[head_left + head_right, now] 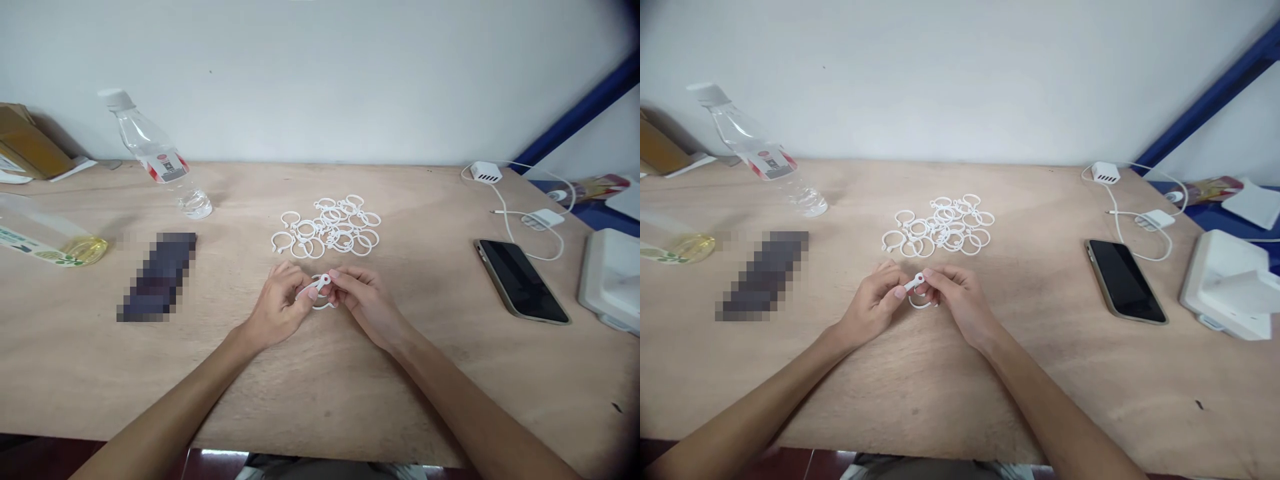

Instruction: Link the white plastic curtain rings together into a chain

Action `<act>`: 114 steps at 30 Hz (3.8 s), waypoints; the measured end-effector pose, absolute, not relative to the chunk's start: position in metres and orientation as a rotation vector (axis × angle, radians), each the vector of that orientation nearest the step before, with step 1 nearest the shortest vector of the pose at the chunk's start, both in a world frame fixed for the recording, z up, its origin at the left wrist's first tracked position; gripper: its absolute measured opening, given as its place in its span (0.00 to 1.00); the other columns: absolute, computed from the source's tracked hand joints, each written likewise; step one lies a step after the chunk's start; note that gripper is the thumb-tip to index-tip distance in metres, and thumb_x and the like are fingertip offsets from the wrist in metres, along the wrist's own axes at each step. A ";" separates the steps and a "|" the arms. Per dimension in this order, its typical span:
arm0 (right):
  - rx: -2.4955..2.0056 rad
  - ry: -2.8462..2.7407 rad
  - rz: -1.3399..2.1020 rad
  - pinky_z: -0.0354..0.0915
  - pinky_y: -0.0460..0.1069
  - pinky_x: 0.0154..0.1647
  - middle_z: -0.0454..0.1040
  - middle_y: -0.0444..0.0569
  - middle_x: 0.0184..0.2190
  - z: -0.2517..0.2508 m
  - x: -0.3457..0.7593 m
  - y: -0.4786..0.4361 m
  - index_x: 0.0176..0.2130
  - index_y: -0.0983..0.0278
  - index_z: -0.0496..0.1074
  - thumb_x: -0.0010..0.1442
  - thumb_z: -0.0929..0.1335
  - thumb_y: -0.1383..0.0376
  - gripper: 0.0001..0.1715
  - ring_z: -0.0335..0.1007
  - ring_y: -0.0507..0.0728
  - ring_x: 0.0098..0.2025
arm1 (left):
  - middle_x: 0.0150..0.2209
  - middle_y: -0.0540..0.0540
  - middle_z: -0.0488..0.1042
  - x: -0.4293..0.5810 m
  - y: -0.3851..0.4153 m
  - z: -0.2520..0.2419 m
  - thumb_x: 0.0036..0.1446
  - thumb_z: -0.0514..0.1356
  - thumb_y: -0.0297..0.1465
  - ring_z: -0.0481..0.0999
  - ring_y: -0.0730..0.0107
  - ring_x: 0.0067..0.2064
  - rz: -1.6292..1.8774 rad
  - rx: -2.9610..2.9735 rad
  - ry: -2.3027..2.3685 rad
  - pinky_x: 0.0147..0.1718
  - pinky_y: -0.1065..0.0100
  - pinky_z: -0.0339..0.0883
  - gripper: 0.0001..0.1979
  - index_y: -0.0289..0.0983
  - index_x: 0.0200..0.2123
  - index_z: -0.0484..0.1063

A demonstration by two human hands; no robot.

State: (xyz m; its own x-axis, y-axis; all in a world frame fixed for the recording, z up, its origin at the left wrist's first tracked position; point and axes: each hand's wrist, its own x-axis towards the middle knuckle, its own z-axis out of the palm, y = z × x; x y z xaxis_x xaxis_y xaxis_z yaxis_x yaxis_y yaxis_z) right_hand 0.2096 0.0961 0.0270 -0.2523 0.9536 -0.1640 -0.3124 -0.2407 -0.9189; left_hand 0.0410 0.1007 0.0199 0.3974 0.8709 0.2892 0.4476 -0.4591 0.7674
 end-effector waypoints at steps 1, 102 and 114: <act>-0.981 -0.987 1.672 0.58 0.49 0.30 0.73 0.47 0.25 0.027 0.210 0.096 0.24 0.64 0.76 0.53 0.72 0.57 0.13 0.63 0.51 0.28 | 0.23 0.49 0.67 0.041 0.101 0.020 0.63 0.43 0.53 0.63 0.68 0.29 0.929 2.064 1.123 0.36 0.62 0.57 0.31 0.36 0.24 0.69; -1.191 -1.398 1.200 0.61 0.48 0.26 0.73 0.46 0.26 0.029 0.202 0.093 0.31 0.63 0.77 0.53 0.71 0.57 0.12 0.64 0.51 0.26 | 0.23 0.52 0.69 0.042 0.097 0.009 0.53 0.59 0.22 0.68 0.75 0.25 1.341 2.249 1.248 0.25 0.73 0.62 0.04 0.37 0.30 0.70; -1.259 -1.383 1.110 0.63 0.49 0.28 0.76 0.48 0.30 0.028 0.201 0.093 0.30 0.62 0.78 0.53 0.72 0.61 0.07 0.69 0.53 0.30 | 0.28 0.49 0.71 0.044 0.097 0.015 0.55 0.62 0.29 0.70 0.71 0.31 1.379 2.239 1.319 0.31 0.70 0.66 0.02 0.37 0.32 0.72</act>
